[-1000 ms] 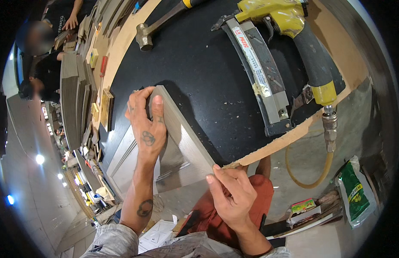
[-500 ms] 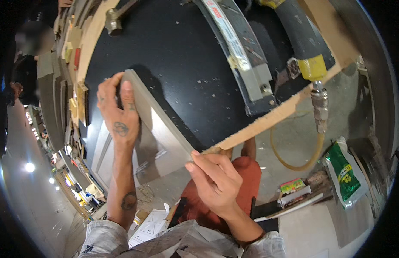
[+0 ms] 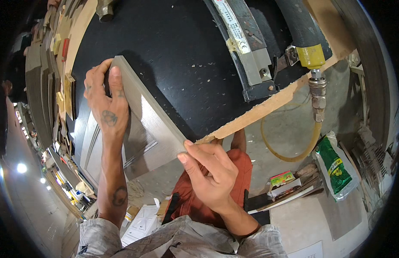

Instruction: Assembling a decorative wooden panel by gluing components and securing them with a hammer and a pneumatic nail gun.

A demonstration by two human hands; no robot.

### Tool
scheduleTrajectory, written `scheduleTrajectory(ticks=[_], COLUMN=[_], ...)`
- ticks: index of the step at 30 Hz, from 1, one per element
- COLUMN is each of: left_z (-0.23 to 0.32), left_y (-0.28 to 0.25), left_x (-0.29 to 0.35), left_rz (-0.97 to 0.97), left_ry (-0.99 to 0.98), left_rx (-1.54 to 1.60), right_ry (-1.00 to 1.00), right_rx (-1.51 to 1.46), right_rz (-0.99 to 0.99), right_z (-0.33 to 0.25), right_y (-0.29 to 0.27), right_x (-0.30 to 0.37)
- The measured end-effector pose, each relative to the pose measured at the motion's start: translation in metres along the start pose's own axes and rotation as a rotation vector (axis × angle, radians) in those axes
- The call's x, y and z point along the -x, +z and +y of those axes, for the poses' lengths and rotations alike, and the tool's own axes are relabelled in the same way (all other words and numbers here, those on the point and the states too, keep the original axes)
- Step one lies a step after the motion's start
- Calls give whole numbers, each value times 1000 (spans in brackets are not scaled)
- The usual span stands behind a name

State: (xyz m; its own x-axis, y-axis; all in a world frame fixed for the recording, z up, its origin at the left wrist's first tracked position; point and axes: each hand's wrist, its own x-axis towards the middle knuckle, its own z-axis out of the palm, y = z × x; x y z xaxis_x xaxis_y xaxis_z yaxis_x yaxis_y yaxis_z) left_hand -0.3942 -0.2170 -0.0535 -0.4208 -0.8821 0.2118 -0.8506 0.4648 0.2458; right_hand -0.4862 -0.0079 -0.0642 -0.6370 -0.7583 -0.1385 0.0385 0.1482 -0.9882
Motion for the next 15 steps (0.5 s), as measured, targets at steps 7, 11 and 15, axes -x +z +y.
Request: scheduleTrajectory(ticks=[7,11,15], left_z=[-3,6,24], left_y=[0,-25,-28], left_x=[2,36,54], left_rz=[128,-47,-382], left_ry=[149,388,445], left_rx=[34,257,137], right_ry=[59,34,30], right_rx=[-27,-32,-12], right_rz=[18,23,24], right_z=[-1,1,-4], right_y=[2,4,0], right_x=[0,0,-2])
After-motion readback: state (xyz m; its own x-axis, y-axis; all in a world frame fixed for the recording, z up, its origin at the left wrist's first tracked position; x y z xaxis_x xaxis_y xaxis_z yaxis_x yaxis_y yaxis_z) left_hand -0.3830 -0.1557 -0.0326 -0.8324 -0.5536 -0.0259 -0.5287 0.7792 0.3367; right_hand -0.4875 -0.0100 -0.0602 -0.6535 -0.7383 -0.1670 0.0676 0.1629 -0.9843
